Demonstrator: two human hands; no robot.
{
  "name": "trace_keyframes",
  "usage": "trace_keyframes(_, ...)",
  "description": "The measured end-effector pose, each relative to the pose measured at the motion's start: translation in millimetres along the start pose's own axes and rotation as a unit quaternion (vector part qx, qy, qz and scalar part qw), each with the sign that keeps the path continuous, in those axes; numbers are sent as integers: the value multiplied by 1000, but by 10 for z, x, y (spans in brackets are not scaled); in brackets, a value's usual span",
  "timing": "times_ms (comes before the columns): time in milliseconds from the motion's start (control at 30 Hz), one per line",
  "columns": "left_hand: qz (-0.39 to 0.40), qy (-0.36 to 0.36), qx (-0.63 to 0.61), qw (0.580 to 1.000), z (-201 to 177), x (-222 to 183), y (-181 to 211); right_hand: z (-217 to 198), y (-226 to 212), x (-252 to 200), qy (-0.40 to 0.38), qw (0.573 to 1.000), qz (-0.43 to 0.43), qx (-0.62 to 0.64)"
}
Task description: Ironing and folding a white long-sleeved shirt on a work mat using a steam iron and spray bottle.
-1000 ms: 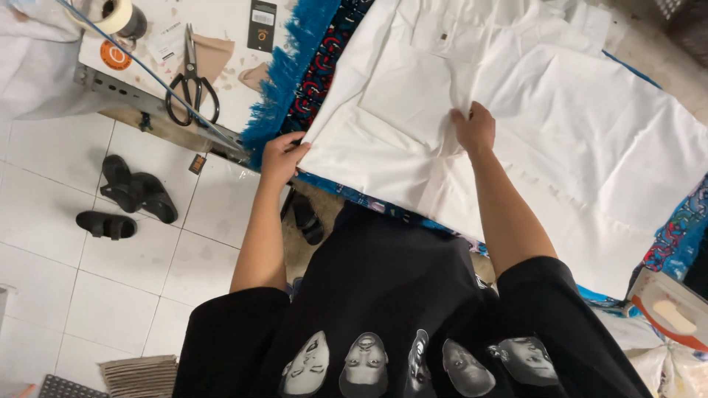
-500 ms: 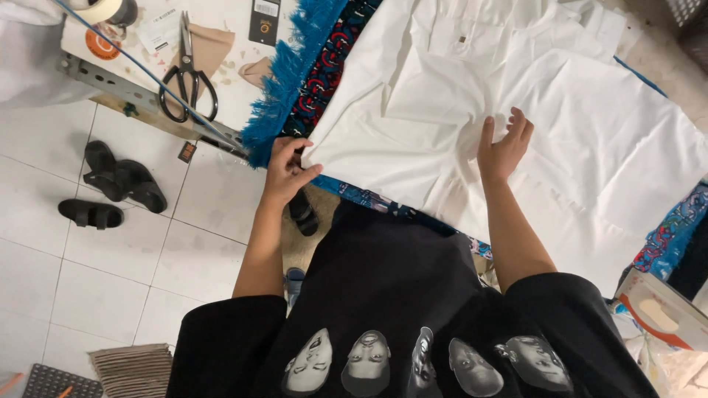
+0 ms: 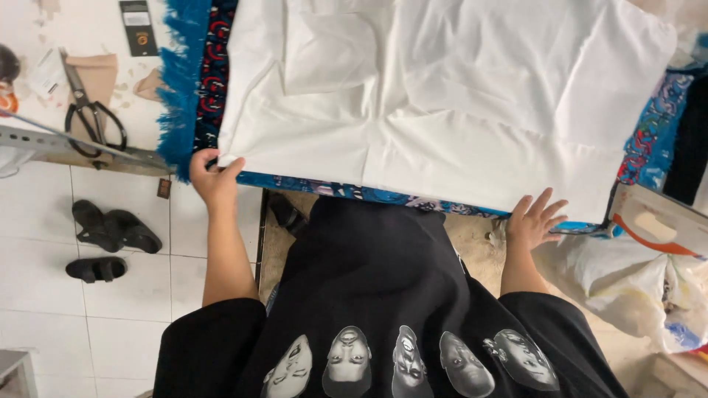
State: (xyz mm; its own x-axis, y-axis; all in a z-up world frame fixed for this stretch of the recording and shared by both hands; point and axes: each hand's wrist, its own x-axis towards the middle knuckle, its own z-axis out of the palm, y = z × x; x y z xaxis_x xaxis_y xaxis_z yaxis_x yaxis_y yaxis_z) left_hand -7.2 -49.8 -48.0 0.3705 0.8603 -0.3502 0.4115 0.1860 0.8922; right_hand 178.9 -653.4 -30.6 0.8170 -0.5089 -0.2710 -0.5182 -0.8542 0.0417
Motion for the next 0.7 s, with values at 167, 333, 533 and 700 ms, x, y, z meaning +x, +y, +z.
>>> trace_keyframes(167,-35,166,48,984,165,103,-338,29,405,243,-27,999,-10,37)
trace_keyframes(333,-207,160,-71,963,401,-164,-415,517,1077,875,177,961,66,201)
trace_keyframes(533,-297,109,-85,945,337,-49,-521,346,1368,1305,150,800,287,505)
trace_keyframes(700,-270,118,-224,929,563,-569,551,-615,1037,1154,-27,760,363,538)
